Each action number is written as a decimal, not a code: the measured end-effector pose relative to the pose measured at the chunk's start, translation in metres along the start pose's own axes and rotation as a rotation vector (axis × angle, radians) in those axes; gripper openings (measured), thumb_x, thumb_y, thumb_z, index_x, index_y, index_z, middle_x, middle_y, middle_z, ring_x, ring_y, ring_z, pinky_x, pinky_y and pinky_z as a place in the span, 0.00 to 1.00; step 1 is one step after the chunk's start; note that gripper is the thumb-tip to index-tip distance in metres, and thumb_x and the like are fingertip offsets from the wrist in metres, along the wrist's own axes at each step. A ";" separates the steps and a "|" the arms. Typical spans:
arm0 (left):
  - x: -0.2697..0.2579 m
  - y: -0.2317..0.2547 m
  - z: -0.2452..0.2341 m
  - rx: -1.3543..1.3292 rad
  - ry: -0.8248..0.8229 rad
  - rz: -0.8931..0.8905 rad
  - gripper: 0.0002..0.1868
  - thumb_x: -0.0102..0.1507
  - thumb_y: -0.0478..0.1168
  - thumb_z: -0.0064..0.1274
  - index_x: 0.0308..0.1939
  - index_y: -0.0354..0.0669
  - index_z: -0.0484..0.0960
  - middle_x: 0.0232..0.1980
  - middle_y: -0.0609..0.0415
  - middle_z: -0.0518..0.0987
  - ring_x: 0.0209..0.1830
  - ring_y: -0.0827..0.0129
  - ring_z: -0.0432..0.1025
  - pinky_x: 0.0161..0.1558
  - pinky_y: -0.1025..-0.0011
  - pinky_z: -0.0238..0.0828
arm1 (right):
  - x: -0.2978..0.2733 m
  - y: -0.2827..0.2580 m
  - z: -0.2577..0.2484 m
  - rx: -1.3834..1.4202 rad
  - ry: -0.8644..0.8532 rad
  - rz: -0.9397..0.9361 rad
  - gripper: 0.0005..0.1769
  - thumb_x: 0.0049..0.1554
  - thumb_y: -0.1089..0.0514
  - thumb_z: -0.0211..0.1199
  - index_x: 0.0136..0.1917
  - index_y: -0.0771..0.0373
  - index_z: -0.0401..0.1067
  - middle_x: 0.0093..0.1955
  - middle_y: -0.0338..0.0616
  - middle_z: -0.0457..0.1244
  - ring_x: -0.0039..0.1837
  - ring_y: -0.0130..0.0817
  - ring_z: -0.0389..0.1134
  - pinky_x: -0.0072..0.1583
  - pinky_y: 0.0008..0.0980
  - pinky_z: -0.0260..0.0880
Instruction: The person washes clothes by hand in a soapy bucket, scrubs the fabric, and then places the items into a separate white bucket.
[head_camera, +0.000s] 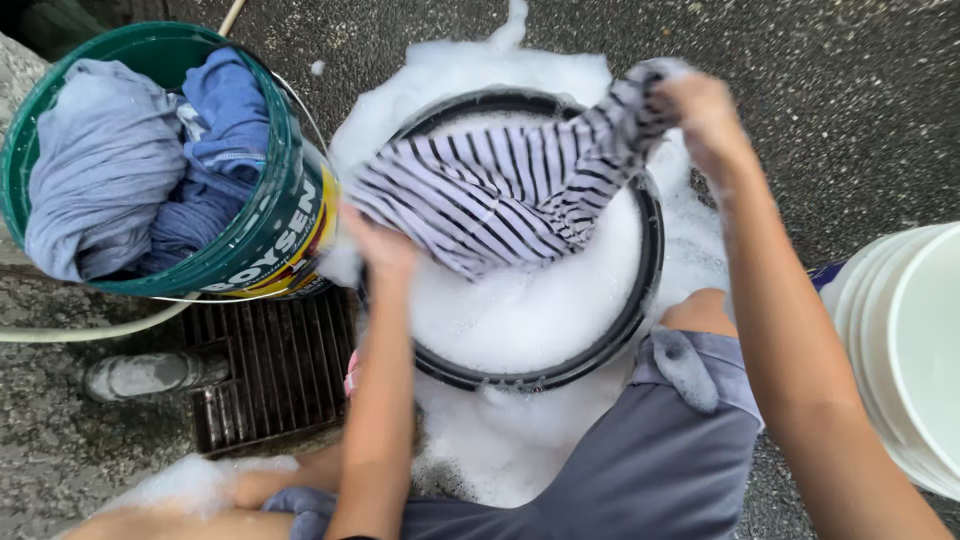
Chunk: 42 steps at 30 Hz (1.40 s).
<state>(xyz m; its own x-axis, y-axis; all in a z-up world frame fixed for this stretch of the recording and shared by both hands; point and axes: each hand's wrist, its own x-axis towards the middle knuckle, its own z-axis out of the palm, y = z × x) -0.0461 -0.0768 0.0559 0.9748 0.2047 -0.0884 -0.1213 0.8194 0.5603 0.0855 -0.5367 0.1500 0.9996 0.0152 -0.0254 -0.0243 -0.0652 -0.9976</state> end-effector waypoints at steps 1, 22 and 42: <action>-0.018 -0.039 -0.010 -0.003 0.158 -0.101 0.55 0.59 0.78 0.41 0.80 0.48 0.54 0.84 0.51 0.52 0.82 0.51 0.50 0.79 0.51 0.43 | 0.013 0.026 0.003 -0.374 -0.065 0.017 0.19 0.56 0.55 0.65 0.59 0.64 0.75 0.52 0.44 0.68 0.52 0.32 0.69 0.55 0.34 0.69; -0.026 -0.066 0.005 -0.086 0.149 -0.184 0.38 0.72 0.61 0.40 0.75 0.35 0.61 0.69 0.49 0.67 0.66 0.64 0.64 0.68 0.62 0.57 | -0.105 0.142 0.165 0.580 -0.048 0.169 0.27 0.56 0.48 0.64 0.67 0.59 0.70 0.73 0.44 0.60 0.74 0.33 0.59 0.69 0.34 0.63; -0.081 -0.082 -0.067 0.158 0.477 -0.574 0.60 0.61 0.84 0.26 0.82 0.44 0.36 0.85 0.51 0.40 0.84 0.60 0.39 0.81 0.52 0.31 | -0.022 0.198 0.075 -0.856 -0.081 0.295 0.30 0.57 0.30 0.65 0.50 0.58 0.84 0.48 0.59 0.75 0.48 0.49 0.76 0.57 0.42 0.74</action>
<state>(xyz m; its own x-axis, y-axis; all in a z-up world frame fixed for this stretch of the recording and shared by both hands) -0.1273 -0.1245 -0.0385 0.6860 0.0080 -0.7276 0.4436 0.7880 0.4270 0.0579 -0.4750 -0.0521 0.9497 -0.0515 -0.3090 -0.2259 -0.7961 -0.5615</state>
